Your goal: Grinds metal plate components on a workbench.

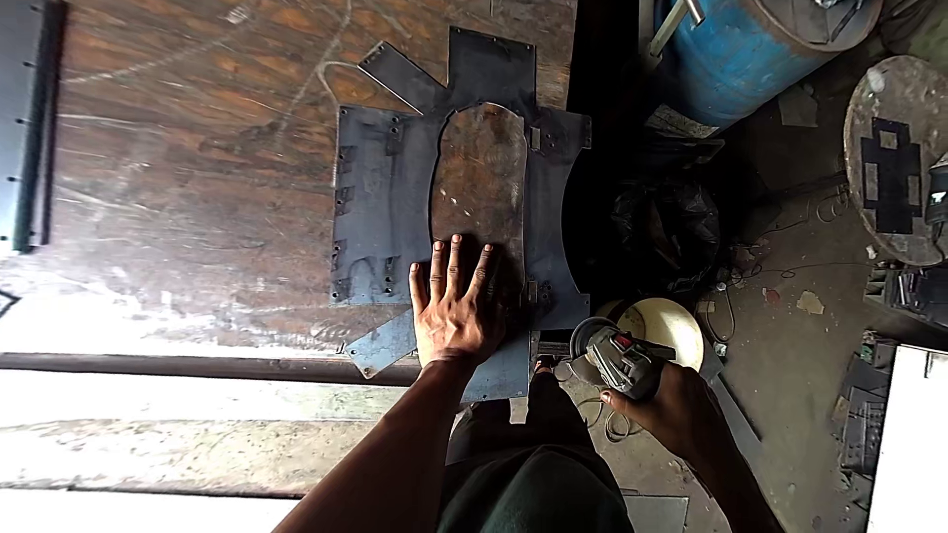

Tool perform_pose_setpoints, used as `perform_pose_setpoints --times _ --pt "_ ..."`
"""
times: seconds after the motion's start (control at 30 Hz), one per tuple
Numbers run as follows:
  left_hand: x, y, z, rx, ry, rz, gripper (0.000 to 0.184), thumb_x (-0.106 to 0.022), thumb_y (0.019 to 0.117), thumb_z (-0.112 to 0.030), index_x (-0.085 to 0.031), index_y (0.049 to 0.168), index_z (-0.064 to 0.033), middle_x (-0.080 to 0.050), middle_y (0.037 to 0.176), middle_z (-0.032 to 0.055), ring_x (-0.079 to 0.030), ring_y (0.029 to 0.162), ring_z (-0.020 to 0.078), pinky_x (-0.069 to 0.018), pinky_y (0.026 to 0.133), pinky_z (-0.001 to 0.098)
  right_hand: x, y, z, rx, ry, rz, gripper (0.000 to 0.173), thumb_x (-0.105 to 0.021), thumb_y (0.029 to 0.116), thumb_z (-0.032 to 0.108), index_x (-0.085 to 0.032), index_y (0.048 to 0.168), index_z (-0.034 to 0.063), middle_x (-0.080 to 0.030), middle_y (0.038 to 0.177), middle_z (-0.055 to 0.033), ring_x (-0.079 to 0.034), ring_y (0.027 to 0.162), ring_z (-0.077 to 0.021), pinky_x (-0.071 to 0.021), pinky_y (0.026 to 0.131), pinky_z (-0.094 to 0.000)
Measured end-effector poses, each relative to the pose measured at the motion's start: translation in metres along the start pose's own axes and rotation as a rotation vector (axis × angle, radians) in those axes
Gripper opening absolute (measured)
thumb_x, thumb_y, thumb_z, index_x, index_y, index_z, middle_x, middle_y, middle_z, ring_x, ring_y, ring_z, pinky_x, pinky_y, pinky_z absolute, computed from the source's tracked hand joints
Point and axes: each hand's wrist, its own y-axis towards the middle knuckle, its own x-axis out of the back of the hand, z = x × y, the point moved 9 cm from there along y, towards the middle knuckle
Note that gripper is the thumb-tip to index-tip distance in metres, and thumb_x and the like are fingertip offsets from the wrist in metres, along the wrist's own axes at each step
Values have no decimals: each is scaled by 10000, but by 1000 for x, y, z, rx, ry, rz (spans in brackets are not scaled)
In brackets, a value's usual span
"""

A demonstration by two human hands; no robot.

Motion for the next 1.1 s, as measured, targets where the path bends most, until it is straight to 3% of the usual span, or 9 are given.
perform_pose_setpoints --times 0.13,0.3,0.5,0.67,0.87,1.0,1.1 --pt "-2 2 2 -2 1 6 644 -328 987 -530 -355 1602 -339 -228 1711 74 -163 1589 303 -95 1243 642 -2 -1 6 -40 -94 85 898 -562 600 980 -723 939 164 -713 805 -5 -720 825 -185 -578 680 -467" --pt "-3 2 3 -5 5 7 653 -308 987 -555 -357 1602 -340 -221 1713 72 -157 1590 300 -98 1244 641 -3 1 13 -68 -30 26 870 -592 595 961 -720 900 156 -698 773 -2 -712 784 -172 -574 657 -455" --pt "-2 2 3 -8 -2 -7 643 -324 985 -537 -352 1601 -356 -220 1714 69 -149 1592 297 -94 1248 632 -11 -4 12 -118 42 108 823 -633 596 927 -730 947 189 -710 803 21 -713 809 -154 -579 687 -457" --pt "-5 -1 3 -7 6 8 646 -311 989 -560 -357 1599 -351 -228 1711 70 -159 1590 294 -99 1242 643 -3 7 21 -27 67 -1 826 -635 618 923 -728 929 165 -706 791 14 -710 789 -161 -581 664 -457" --pt "-2 3 4 -1 7 -12 642 -318 988 -553 -360 1598 -355 -228 1712 70 -156 1591 293 -93 1248 633 5 15 21 -23 -18 20 903 -600 599 956 -732 978 147 -726 843 -18 -725 849 -187 -585 696 -475" --pt "-4 1 3 0 5 -3 644 -308 992 -563 -364 1597 -351 -224 1713 63 -156 1591 293 -93 1248 634 17 31 27 -14 -3 8 849 -625 616 930 -721 991 175 -720 855 -15 -717 860 -181 -580 717 -485" --pt "-3 5 4 2 5 -9 647 -319 986 -553 -354 1601 -354 -217 1716 59 -149 1592 289 -94 1251 633 15 28 26 7 -49 85 881 -613 616 939 -726 1013 160 -731 882 -25 -725 880 -194 -592 727 -489"
